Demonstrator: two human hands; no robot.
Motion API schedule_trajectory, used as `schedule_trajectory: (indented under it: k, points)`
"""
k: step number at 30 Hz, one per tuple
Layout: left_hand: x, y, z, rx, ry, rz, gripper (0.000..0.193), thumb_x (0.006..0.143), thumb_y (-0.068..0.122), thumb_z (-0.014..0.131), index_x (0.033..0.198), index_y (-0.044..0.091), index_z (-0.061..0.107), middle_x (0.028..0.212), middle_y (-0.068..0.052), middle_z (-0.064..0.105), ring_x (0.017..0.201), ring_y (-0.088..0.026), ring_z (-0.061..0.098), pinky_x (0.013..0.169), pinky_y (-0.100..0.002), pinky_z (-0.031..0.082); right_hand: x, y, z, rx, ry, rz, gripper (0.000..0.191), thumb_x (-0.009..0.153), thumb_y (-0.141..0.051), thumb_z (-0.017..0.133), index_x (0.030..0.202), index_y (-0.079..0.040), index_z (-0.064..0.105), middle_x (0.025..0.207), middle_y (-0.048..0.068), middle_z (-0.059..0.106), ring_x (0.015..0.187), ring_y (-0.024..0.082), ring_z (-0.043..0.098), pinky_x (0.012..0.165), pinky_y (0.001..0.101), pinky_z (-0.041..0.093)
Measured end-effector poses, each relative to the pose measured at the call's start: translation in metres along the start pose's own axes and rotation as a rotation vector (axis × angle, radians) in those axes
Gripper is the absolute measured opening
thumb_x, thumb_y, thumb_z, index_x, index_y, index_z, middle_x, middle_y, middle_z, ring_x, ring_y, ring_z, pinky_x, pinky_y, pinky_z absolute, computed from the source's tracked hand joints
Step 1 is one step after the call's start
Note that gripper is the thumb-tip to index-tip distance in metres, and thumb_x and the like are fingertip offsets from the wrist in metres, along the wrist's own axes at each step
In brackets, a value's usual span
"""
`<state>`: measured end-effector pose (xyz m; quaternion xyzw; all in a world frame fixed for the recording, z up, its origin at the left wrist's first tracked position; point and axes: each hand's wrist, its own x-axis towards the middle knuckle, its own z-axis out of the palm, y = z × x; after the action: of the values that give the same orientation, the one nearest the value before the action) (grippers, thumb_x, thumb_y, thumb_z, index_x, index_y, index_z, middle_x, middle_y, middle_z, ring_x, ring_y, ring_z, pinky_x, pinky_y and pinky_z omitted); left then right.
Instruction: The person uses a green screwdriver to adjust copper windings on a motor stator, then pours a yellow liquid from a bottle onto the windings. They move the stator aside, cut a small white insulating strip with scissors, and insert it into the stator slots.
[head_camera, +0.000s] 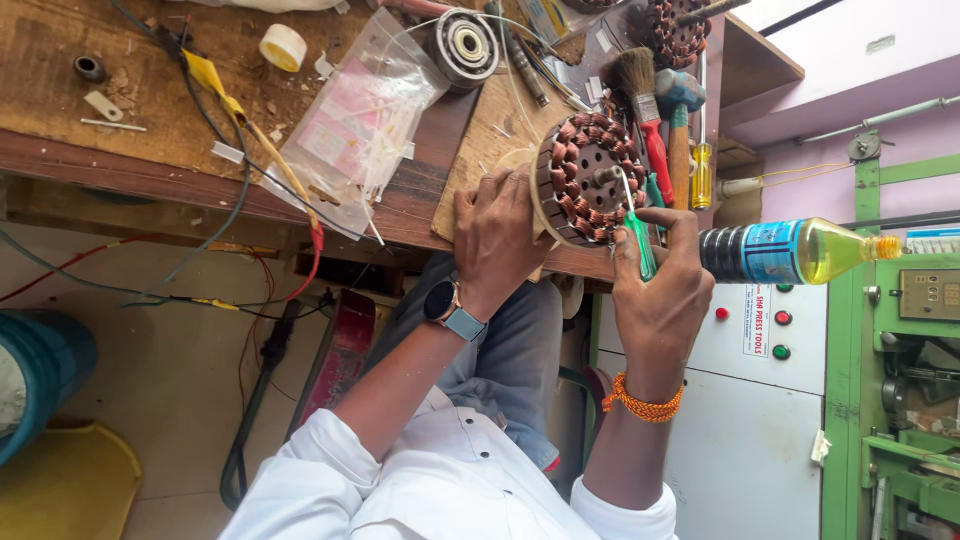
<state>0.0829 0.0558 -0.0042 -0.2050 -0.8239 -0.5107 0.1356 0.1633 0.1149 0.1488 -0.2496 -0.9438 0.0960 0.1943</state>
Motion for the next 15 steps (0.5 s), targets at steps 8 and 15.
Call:
schedule_trajectory:
  k: [8, 15]
  points:
    - [0.001, -0.006, -0.003, 0.013, -0.015, -0.011, 0.077, 0.069, 0.046, 0.087, 0.129, 0.003, 0.064, 0.132, -0.009, 0.067, 0.126, -0.026, 0.057, 0.1, -0.048, 0.041, -0.005, -0.016, 0.015, -0.123, 0.05, 0.063, 0.024, 0.097, -0.016, 0.071, 0.119, -0.009, 0.061, 0.095, 0.023, 0.074, 0.092, 0.041, 0.074, 0.075, 0.0493, 0.055]
    - [0.004, -0.009, -0.012, -0.022, -0.019, -0.033, 0.073, 0.074, 0.044, 0.086, 0.131, 0.005, 0.063, 0.131, -0.008, 0.068, 0.126, -0.026, 0.057, 0.098, -0.046, 0.042, -0.002, -0.019, 0.018, -0.135, 0.144, -0.042, 0.02, 0.099, -0.015, 0.072, 0.115, -0.007, 0.063, 0.1, 0.021, 0.074, 0.095, 0.041, 0.072, 0.075, 0.0485, 0.054]
